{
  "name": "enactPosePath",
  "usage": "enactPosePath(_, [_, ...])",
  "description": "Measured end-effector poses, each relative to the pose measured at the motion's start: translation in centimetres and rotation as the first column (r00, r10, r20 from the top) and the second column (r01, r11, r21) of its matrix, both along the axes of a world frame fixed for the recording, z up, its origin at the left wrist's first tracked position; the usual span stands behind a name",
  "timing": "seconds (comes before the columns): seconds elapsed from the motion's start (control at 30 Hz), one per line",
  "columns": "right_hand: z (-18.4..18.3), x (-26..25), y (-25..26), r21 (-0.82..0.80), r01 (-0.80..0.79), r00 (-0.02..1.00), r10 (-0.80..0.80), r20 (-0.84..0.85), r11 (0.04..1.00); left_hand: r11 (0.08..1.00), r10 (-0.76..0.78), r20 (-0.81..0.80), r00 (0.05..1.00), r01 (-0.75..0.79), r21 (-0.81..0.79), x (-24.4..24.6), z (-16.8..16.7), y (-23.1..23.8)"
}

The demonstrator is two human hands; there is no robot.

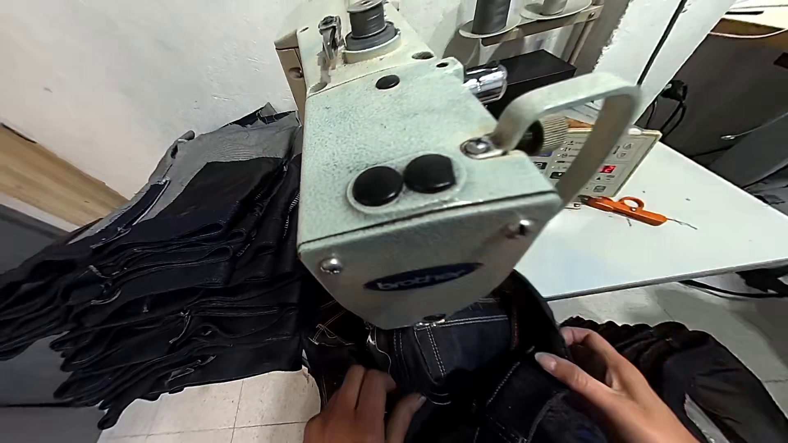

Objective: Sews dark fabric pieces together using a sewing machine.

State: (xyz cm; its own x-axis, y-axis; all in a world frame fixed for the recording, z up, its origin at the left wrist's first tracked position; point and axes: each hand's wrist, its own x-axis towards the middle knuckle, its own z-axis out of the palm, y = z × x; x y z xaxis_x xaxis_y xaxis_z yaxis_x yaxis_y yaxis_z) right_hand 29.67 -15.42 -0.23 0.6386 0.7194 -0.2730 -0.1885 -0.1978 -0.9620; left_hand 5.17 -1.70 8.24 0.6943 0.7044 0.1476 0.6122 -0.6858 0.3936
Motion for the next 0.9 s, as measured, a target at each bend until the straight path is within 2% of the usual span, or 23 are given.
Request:
enactPosePath(0.13, [-1.4,-1.2,1.4,0.075,0.113,0.977,-0.098,-0.188,0.991,0.98,0.105,-0.134,0.985,-0.08,0.185,2.7,-2.5,1.1])
enactPosePath(0.2, [-2.2,-1.2,2.7,0.083,0.206,0.92,-0.164,-0.356,0.975,0.959,0.126,-0.122,0.984,-0.09,0.27,4.1,-4.5,2.2])
enactPosePath(0.23, [-2.7,-0.8,3.4,0.09,0.24,0.872,-0.174,-0.457,0.967,0.979,0.131,-0.17,0.977,-0.101,0.175,4.8,-4.2,2.5])
enactPosePath(0.27, [-3.2,0.2,3.9,0.097,0.249,0.83,-0.16,-0.534,0.964,0.992,0.12,-0.239,0.963,-0.123,0.004,5.2,-3.4,2.8])
enactPosePath(0.3, [-3.5,1.8,4.2,0.101,0.22,0.82,-0.128,-0.557,0.97,0.985,0.088,-0.25,0.964,-0.122,-0.125,5.2,-3.1,3.3])
enactPosePath(0.33, [-3.5,4.1,4.0,0.125,0.113,0.866,-0.037,-0.498,0.986,0.976,0.061,-0.184,0.981,-0.097,-0.193,4.6,-3.3,3.6])
enactPosePath(0.37, [-3.3,7.3,3.7,0.153,-0.083,0.921,0.135,-0.366,0.985,0.981,0.046,-0.049,0.998,-0.054,-0.184,3.4,-4.2,3.6])
enactPosePath(0.4, [-2.5,10.6,3.4,0.126,-0.302,0.929,0.321,-0.182,0.945,0.99,0.039,0.081,0.996,-0.027,-0.142,2.0,-5.2,3.6])
enactPosePath(0.43, [-1.3,13.5,3.8,0.025,-0.497,0.867,0.497,0.019,0.867,0.986,0.064,0.159,0.985,-0.037,-0.163,0.3,-5.6,3.6])
enactPosePath(0.47, [0.0,15.4,5.1,-0.085,-0.646,0.74,0.65,0.172,0.759,0.962,0.137,0.203,0.969,-0.082,-0.26,-1.3,-5.7,3.9])
enactPosePath(0.5, [1.3,15.5,7.3,-0.177,-0.714,0.622,0.73,0.284,0.677,0.91,0.267,0.244,0.932,-0.16,-0.382,-2.7,-5.6,4.4])
enactPosePath(0.53, [2.4,14.0,9.8,-0.213,-0.721,0.563,0.737,0.374,0.659,0.842,0.41,0.285,0.866,-0.24,-0.483,-4.2,-5.9,5.5])
enactPosePath(0.6, [3.6,9.5,14.6,-0.128,-0.658,0.581,0.608,0.542,0.742,0.725,0.596,0.341,0.727,-0.305,-0.617,-6.7,-7.0,8.0])
enactPosePath(0.63, [3.2,8.2,16.7,-0.054,-0.654,0.597,0.558,0.577,0.755,0.698,0.63,0.349,0.694,-0.308,-0.646,-7.6,-7.4,8.7])
enactPosePath(0.7, [0.5,8.5,20.3,0.087,-0.717,0.607,0.558,0.566,0.692,0.72,0.595,0.344,0.726,-0.291,-0.631,-8.7,-8.2,9.0])
enactPosePath(0.77, [-0.9,9.6,20.5,0.092,-0.718,0.635,0.594,0.494,0.69,0.782,0.509,0.339,0.791,-0.261,-0.566,-8.7,-9.0,8.2])
enactPosePath(0.87, [-2.7,10.5,18.4,0.133,-0.605,0.789,0.567,0.237,0.785,0.906,0.298,0.343,0.891,-0.151,-0.395,-5.7,-7.2,6.0])
enactPosePath(0.9, [-3.3,10.6,17.8,0.134,-0.568,0.815,0.533,0.226,0.812,0.928,0.242,0.328,0.913,-0.12,-0.351,-4.4,-6.3,5.5])
